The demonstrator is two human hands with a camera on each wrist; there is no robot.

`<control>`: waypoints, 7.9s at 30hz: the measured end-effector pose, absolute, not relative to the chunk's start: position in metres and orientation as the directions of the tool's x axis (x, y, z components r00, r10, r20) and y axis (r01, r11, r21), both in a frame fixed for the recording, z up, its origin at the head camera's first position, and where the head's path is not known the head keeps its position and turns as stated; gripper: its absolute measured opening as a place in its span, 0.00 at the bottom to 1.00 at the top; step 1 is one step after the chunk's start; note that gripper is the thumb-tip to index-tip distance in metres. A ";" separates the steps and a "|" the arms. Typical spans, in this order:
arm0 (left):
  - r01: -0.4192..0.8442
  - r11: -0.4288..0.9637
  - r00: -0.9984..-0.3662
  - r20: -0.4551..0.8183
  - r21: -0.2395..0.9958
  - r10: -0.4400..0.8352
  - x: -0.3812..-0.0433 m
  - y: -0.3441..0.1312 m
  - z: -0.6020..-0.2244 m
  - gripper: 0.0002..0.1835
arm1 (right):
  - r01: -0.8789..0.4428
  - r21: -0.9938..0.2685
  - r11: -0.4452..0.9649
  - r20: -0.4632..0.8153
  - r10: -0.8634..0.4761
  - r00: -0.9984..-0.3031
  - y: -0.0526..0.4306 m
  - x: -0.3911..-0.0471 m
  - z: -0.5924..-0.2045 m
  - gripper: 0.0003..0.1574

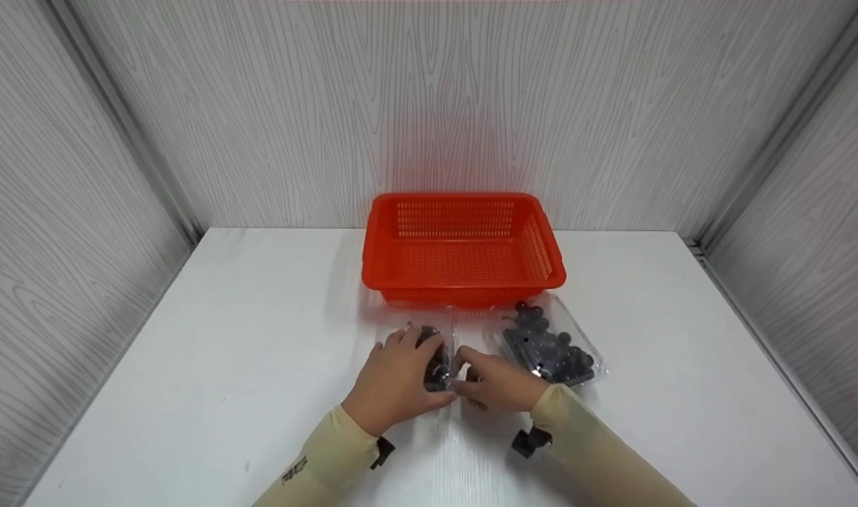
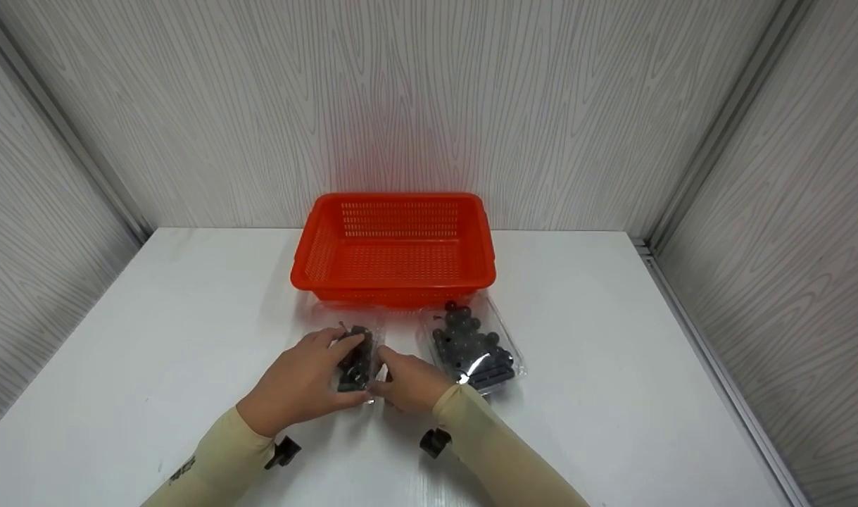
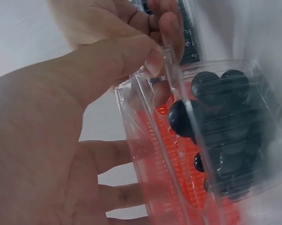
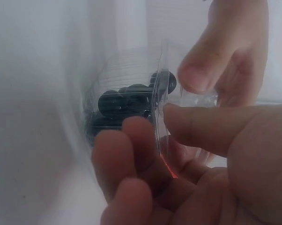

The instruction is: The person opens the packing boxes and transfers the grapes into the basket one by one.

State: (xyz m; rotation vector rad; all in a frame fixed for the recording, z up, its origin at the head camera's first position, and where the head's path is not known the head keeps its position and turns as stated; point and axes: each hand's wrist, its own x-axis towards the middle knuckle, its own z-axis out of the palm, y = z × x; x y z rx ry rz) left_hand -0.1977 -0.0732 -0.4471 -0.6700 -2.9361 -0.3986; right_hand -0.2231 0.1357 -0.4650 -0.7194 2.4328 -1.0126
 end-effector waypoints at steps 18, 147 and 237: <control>0.432 0.836 -0.901 0.127 0.339 0.415 -0.202 -0.079 -0.441 0.38 | -0.342 -0.700 0.626 -0.099 -0.560 -0.823 0.133 -0.225 -0.466 0.11; 0.476 0.834 -0.878 0.199 0.278 0.434 -0.188 -0.067 -0.436 0.49 | -0.422 -0.583 0.694 -0.112 -0.584 -0.804 0.134 -0.222 -0.457 0.07; 0.133 0.950 -0.957 -0.213 0.282 0.197 -0.186 -0.207 -0.428 0.28 | -0.474 -0.576 0.666 -0.189 -0.672 -0.716 0.157 -0.227 -0.447 0.03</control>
